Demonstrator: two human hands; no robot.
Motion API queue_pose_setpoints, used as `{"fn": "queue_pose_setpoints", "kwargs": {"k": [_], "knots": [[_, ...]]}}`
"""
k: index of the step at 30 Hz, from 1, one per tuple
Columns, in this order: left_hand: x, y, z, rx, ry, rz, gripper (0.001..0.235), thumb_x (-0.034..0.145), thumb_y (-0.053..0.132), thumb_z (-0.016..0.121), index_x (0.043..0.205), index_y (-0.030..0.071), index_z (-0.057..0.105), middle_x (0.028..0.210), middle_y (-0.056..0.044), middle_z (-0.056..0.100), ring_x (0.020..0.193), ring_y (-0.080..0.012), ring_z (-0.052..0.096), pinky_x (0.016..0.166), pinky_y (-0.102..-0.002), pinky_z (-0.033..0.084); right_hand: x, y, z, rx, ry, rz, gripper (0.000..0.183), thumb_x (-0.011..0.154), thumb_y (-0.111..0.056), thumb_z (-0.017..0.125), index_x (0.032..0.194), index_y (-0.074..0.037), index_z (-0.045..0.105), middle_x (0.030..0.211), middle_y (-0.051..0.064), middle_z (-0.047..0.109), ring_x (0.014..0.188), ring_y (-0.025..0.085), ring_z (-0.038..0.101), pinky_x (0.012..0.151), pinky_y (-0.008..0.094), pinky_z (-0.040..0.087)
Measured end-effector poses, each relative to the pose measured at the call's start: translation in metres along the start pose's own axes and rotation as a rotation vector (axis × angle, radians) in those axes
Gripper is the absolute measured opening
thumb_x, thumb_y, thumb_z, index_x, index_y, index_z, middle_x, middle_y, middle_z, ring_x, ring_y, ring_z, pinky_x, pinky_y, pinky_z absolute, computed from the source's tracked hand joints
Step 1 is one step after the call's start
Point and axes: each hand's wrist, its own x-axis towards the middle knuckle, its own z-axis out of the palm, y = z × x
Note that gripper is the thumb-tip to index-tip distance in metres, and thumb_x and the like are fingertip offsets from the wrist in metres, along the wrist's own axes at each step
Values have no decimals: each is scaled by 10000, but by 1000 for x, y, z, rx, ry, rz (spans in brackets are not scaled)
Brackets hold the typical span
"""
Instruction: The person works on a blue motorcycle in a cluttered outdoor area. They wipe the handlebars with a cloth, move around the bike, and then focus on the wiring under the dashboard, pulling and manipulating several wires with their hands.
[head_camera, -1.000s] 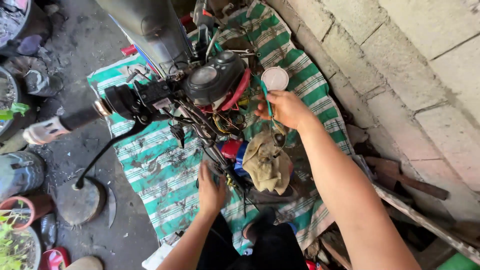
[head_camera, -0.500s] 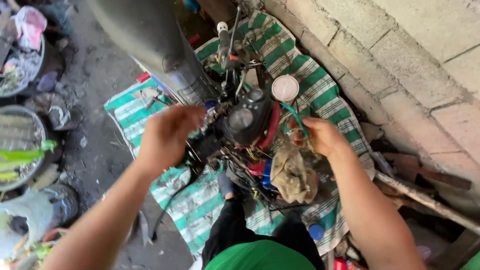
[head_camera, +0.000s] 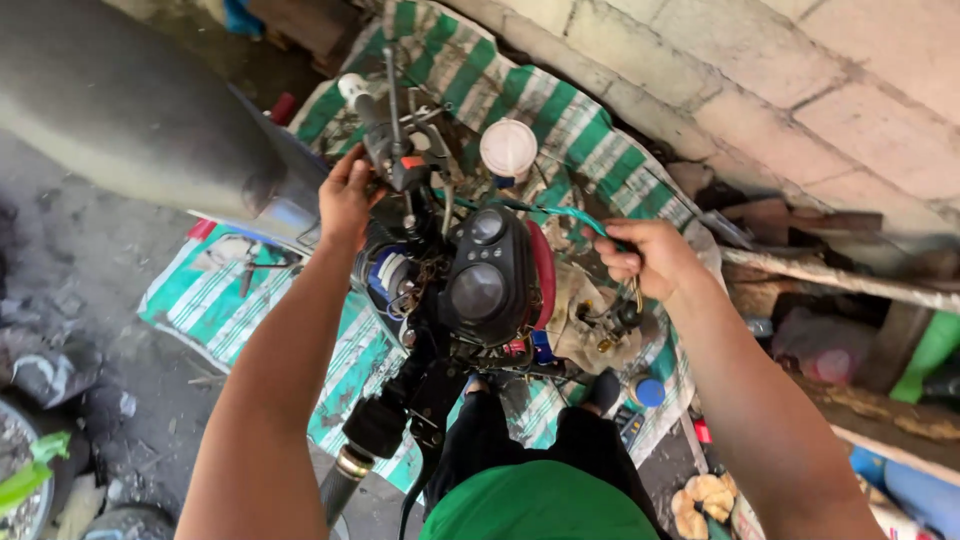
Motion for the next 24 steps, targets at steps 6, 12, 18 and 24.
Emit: {"fn": "queue_pose_setpoints", "kwargs": {"k": [6,12,18,24], "knots": [[71,-74,-17,-171,53,67,297,1208,209,562,1452,181,730,1125,-51,788,886,-155,783,743,-231,730,7,-10,-9,343,-123,10,512,983,-54,532,1445,156,606,1400,390,678,875,231,740,609,185,570],[56,-59,-17,-189,51,46,303,1204,320,552,1435,221,721,1200,8,799,1054,-119,785,871,-253,718,10,-13,-2,301,-89,0,491,1034,-74,579,1440,202,593,1292,351,724,929,216,774,680,190,658],[48,-46,-8,-328,39,-20,312,1192,330,581,1455,227,712,1174,-36,827,1079,-183,820,844,-302,722,23,-7,-10,168,-100,-7,411,1058,-41,612,1437,113,648,1196,230,763,787,106,703,571,108,541],[50,-53,-9,-299,100,33,300,1160,394,609,1395,272,750,1182,-32,866,1093,-200,851,895,-338,749,16,0,3,36,-27,27,244,1088,-131,684,1309,-38,731,1128,258,820,771,340,829,692,474,706]]}}
